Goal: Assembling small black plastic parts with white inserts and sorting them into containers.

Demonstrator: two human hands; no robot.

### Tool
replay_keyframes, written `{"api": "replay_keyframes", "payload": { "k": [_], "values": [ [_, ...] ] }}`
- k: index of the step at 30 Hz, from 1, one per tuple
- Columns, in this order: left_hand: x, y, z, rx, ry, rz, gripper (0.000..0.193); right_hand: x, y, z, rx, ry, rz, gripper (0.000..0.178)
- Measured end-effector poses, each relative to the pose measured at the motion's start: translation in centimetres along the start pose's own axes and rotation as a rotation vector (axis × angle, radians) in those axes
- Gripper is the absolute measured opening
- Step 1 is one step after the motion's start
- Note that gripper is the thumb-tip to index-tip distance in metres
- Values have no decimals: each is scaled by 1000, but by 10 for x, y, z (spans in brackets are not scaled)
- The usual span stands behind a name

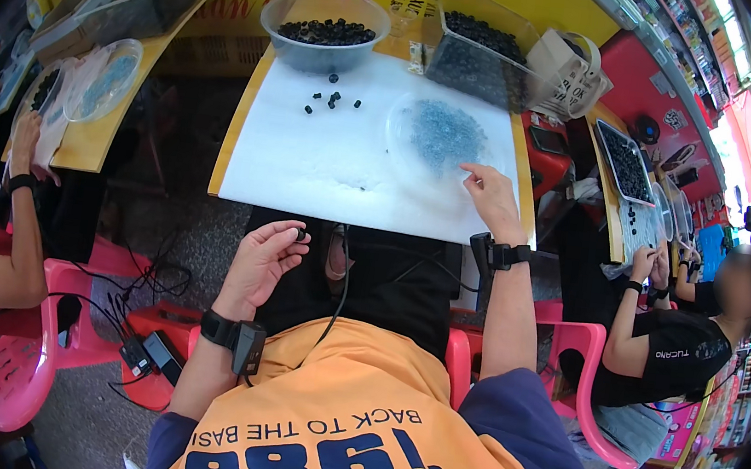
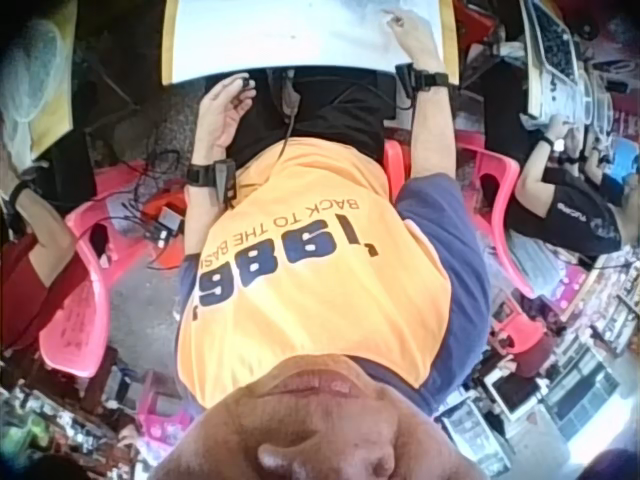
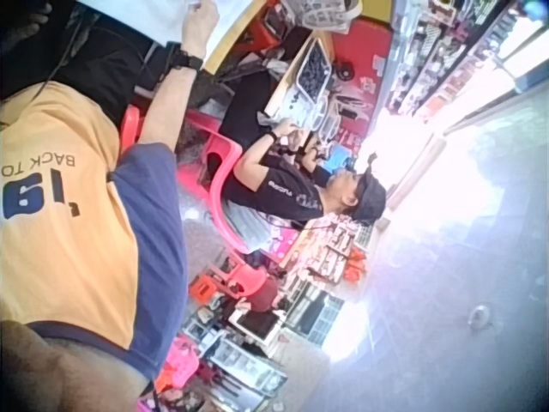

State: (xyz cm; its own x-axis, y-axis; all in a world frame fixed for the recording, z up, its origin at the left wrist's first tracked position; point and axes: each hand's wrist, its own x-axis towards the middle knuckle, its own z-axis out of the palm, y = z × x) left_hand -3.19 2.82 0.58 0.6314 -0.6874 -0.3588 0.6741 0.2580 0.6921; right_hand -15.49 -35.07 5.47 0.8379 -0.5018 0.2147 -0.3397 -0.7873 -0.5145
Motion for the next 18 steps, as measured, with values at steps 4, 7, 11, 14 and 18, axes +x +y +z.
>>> {"api": "replay_keyframes", "payload": {
  "k": [4,7,11,14,18],
  "values": [
    [0,-1,0,-2,-6,-10,20,0,5,2,26,37,25,22],
    [0,-2,-1,0,-9,-11,20,2,0,3,10,23,1,20],
    [1,-2,-1,2,-11,-12,20,6,-2,12,-47,17,-70,19],
    [1,-1,1,8,-8,-15,20,9,2,23,-94,32,-96,16],
    [-1,-4,-2,-4,-48,14,22,13,3,34,-106,122,-189,13]
  ]
}}
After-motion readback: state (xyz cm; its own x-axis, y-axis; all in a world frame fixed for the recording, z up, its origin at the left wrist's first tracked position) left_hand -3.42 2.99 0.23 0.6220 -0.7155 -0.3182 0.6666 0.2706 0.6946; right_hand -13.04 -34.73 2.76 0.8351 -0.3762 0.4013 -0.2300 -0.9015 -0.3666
